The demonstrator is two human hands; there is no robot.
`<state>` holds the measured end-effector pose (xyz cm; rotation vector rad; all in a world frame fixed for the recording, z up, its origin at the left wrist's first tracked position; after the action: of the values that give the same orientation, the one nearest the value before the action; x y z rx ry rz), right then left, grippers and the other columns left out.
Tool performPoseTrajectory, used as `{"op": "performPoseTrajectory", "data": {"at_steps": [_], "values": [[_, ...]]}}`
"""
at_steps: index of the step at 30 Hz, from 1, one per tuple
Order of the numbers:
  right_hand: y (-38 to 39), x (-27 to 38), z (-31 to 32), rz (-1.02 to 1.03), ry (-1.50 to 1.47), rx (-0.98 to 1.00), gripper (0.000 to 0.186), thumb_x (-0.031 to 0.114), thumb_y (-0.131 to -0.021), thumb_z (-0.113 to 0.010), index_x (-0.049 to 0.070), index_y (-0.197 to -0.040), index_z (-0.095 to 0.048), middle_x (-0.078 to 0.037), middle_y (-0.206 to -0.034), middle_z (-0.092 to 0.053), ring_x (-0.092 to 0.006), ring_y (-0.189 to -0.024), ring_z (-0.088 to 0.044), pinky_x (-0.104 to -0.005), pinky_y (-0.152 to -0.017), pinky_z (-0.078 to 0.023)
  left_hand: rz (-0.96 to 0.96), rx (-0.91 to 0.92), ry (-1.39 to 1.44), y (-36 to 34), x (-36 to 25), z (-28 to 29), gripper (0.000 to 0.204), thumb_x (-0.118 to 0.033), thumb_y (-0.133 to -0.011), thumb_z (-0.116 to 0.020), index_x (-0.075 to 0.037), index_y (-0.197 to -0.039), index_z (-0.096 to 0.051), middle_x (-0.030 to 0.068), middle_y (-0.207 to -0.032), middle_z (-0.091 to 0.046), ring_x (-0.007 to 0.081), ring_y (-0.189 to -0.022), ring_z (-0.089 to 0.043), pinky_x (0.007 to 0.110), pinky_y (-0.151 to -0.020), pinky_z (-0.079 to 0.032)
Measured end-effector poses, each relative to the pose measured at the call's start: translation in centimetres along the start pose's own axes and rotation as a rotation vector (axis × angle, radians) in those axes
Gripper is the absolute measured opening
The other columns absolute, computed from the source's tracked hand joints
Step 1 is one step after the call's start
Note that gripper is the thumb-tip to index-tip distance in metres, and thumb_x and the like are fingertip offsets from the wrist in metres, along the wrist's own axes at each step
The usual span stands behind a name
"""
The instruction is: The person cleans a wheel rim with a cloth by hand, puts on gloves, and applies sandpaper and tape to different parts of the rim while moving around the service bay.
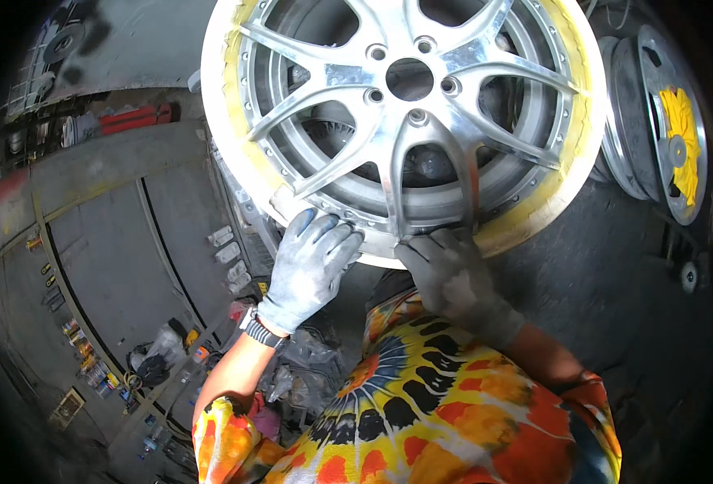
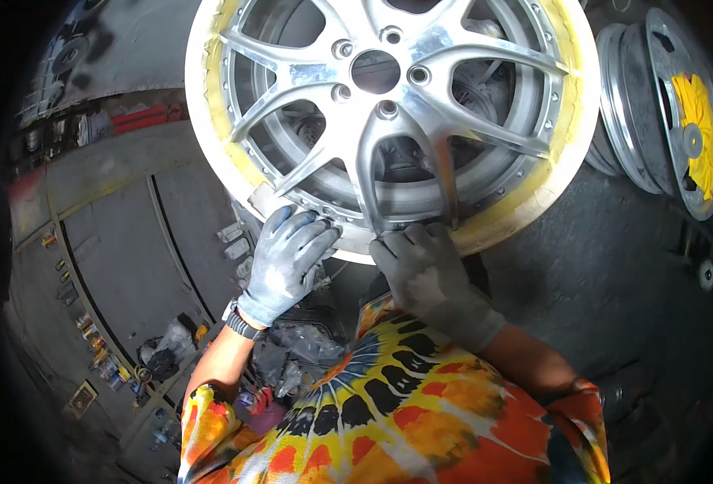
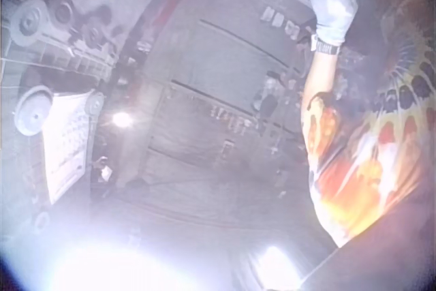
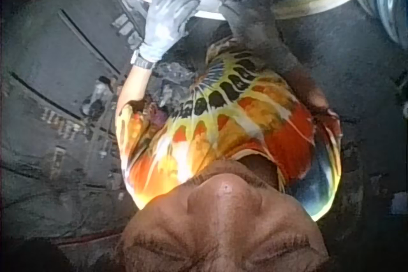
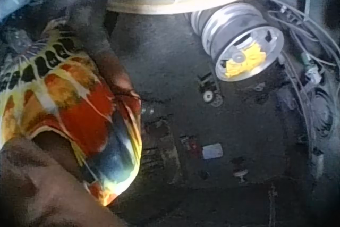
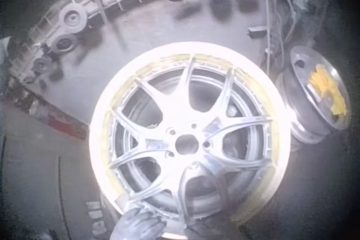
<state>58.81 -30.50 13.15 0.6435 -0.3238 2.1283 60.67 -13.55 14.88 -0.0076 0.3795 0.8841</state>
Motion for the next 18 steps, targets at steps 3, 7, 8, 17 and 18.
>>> {"op": "performPoseTrajectory", "data": {"at_steps": [3, 7, 8, 17, 18], "values": [[-0.4, -0.2, -0.5, -0.019, 0.019, 0.081, 0.017, 0.021, -0.088, -0.065, 0.013, -0.102, -0.068, -0.003, -0.098, -0.063, -0.0227, -0.099, -0.060, -0.0424, -0.084, -0.046, -0.005, 0.008, 0.076, -0.4, 0.4, 0.3, 0.038, -0.015, -0.089, -0.072, -0.008, -0.126, -0.073, 0.0122, -0.121, -0.071, 0.0340, -0.121, -0.064, 0.054, -0.110, -0.046], [-0.7, -0.6, -0.4, -0.045, -0.037, 0.084, 0.017, 0.021, -0.087, -0.065, 0.013, -0.102, -0.069, -0.005, -0.099, -0.067, -0.0242, -0.099, -0.062, -0.0431, -0.087, -0.047, -0.005, 0.013, 0.131, -0.5, 0.6, 0.5, 0.035, -0.013, -0.091, -0.072, -0.006, -0.125, -0.073, 0.0137, -0.121, -0.071, 0.0357, -0.120, -0.064, 0.054, -0.110, -0.046], [-0.8, -0.6, -0.2, -0.041, -0.045, 0.082, 0.017, 0.021, -0.087, -0.065, 0.013, -0.102, -0.070, -0.005, -0.100, -0.068, -0.0247, -0.100, -0.063, -0.0434, -0.088, -0.047, -0.011, 0.017, 0.149, -0.5, 0.7, 0.5, 0.035, -0.012, -0.091, -0.072, -0.005, -0.125, -0.073, 0.0143, -0.121, -0.071, 0.0362, -0.120, -0.064, 0.054, -0.110, -0.046], [-1.1, 0.2, -0.2, -0.049, 0.008, 0.189, 0.018, 0.016, -0.090, -0.066, 0.013, -0.107, -0.068, -0.005, -0.097, -0.063, -0.0255, -0.095, -0.059, -0.0425, -0.088, -0.046, -0.004, 0.027, 0.106, -0.8, 0.2, 0.8, 0.038, -0.014, -0.089, -0.075, -0.005, -0.126, -0.073, 0.0139, -0.120, -0.071, 0.0363, -0.120, -0.064, 0.054, -0.111, -0.046], [-1.1, 0.4, -0.3, -0.051, 0.009, 0.185, 0.018, 0.016, -0.090, -0.066, 0.013, -0.107, -0.068, -0.005, -0.097, -0.063, -0.0255, -0.095, -0.059, -0.0425, -0.088, -0.046, 0.008, 0.015, 0.079, -0.7, -0.1, 0.9, 0.040, -0.015, -0.089, -0.076, -0.006, -0.127, -0.073, 0.0132, -0.119, -0.071, 0.0358, -0.120, -0.064, 0.054, -0.112, -0.045]]}}
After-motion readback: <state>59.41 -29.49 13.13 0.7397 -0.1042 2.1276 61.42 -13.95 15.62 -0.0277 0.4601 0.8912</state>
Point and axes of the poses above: each hand's wrist, its own y-axis away from the middle knuckle, its own z-axis out of the back of the hand, x = y × z, the point moved 8 cm from there along -y, towards the middle knuckle
